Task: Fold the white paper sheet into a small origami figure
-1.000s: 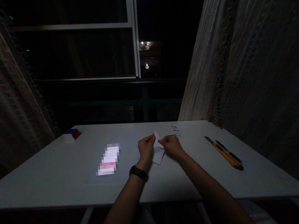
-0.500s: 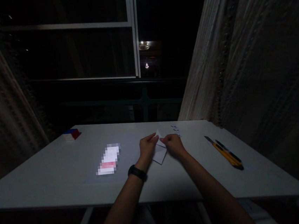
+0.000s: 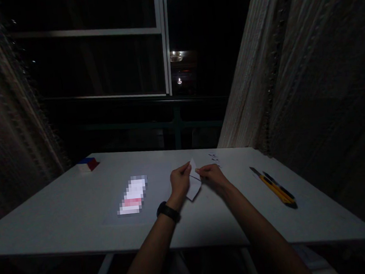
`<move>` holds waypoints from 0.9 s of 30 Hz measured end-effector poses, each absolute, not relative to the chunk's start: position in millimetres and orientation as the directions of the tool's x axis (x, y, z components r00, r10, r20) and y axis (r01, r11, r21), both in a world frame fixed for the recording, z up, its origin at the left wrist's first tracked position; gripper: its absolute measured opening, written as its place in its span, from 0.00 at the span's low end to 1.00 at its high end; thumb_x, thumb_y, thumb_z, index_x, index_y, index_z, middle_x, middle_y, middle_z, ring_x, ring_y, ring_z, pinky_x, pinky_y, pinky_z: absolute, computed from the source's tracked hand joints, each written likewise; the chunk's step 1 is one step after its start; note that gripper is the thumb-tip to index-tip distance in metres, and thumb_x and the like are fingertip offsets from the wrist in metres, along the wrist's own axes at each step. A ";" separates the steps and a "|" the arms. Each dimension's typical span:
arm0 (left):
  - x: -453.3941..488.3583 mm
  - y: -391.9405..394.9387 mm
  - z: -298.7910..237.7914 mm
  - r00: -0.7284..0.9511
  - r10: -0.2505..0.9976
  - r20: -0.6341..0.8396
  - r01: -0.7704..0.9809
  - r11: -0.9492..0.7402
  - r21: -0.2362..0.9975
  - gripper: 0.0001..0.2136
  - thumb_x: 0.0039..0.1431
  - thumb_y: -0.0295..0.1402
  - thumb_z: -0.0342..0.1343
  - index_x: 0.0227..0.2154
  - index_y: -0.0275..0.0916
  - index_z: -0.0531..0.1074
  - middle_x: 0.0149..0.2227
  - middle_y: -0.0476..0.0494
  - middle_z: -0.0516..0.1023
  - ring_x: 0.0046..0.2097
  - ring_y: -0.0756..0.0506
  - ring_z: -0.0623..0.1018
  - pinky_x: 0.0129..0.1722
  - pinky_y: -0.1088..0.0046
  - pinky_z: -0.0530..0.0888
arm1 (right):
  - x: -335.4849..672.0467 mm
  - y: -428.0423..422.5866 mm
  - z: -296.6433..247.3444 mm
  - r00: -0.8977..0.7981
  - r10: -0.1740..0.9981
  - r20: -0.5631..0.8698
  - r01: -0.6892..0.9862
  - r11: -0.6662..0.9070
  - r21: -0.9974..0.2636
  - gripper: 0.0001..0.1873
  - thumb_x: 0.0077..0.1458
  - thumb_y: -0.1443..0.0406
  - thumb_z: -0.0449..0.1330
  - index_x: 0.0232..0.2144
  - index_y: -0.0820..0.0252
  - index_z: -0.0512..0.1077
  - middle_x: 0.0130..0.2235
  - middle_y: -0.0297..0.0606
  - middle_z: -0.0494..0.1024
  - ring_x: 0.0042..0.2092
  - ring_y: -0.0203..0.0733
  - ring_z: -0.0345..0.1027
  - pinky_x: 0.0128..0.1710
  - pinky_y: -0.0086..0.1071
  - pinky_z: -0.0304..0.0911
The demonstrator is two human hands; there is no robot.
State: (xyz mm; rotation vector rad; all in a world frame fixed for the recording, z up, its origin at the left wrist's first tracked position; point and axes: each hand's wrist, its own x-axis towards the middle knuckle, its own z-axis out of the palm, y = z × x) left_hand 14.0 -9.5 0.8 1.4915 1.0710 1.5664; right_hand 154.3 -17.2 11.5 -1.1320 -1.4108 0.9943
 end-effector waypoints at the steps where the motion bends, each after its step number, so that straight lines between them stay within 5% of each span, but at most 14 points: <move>1: 14.1 -10.2 0.9 -0.072 0.908 0.413 0.058 -0.409 0.911 0.13 0.50 0.33 0.57 0.40 0.37 0.75 0.40 0.40 0.77 0.42 0.43 0.76 0.44 0.67 0.71 | 154.0 -17.6 11.7 -0.030 0.976 0.215 0.128 0.217 -0.968 0.22 0.34 0.51 0.64 0.14 0.66 0.71 0.15 0.33 0.66 0.20 0.31 0.53 0.22 0.29 0.47; 16: 10.4 -8.6 5.0 -0.120 0.932 0.342 -0.046 -0.349 0.936 0.11 0.46 0.30 0.59 0.35 0.35 0.77 0.37 0.40 0.79 0.40 0.43 0.77 0.43 0.67 0.71 | 151.2 -24.3 14.9 -0.192 0.974 0.124 0.117 0.148 -0.982 0.22 0.37 0.51 0.63 0.14 0.66 0.70 0.13 0.29 0.60 0.18 0.28 0.47 0.19 0.28 0.40; 27: 10.5 -5.9 -0.1 -0.088 0.930 0.357 -0.009 -0.359 0.933 0.11 0.49 0.30 0.56 0.36 0.36 0.76 0.38 0.40 0.78 0.41 0.43 0.77 0.43 0.67 0.71 | 146.9 -21.8 8.0 -0.083 0.966 0.244 0.274 0.258 -0.927 0.23 0.40 0.51 0.60 0.10 0.64 0.66 0.12 0.30 0.60 0.17 0.30 0.50 0.19 0.27 0.46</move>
